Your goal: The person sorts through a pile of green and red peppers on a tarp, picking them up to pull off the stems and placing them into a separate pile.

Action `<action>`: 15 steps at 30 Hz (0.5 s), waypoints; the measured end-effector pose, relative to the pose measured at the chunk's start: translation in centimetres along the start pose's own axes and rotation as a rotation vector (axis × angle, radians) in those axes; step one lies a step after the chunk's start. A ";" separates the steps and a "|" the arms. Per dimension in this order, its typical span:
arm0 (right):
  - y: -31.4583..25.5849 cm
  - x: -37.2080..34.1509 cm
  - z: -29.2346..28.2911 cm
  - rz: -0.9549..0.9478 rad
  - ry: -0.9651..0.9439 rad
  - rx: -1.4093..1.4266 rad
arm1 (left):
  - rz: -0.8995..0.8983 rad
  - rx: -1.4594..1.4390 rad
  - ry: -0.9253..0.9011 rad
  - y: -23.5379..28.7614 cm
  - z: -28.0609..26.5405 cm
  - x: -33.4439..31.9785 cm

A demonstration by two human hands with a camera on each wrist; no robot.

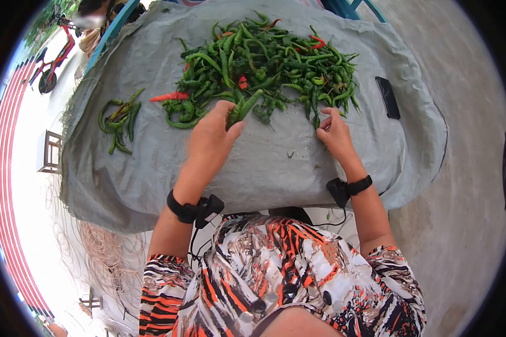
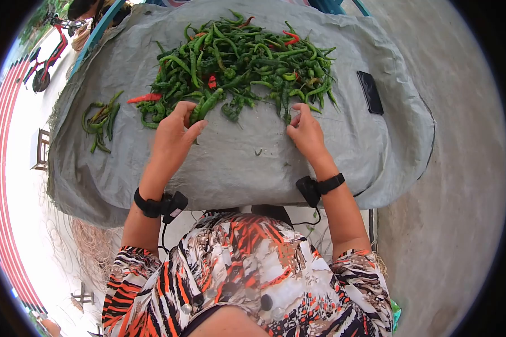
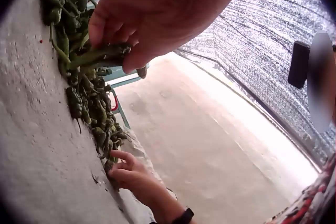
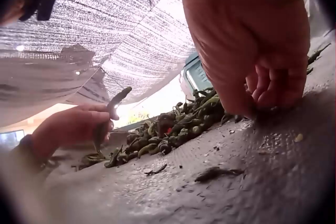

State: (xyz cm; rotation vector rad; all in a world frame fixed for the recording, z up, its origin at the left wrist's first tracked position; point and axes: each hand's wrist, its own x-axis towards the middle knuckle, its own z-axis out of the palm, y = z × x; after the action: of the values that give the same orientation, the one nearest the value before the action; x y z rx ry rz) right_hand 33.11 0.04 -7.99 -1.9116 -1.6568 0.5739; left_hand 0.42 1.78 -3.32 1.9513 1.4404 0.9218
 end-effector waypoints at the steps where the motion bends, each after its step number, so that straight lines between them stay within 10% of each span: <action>1: -0.7 -0.4 -0.4 0.016 -0.016 -0.018 | -0.039 -0.155 -0.067 -0.3 0.5 0.2; 15: -4.8 -1.1 -4.4 -0.125 0.040 0.148 | -0.219 -0.890 -0.308 0.6 6.6 -1.4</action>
State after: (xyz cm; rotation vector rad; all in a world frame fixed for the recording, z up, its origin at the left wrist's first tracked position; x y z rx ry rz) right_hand 32.12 -1.12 -1.58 -1.6906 -1.6475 0.5871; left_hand 5.72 0.11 -7.26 1.1747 0.8207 0.8938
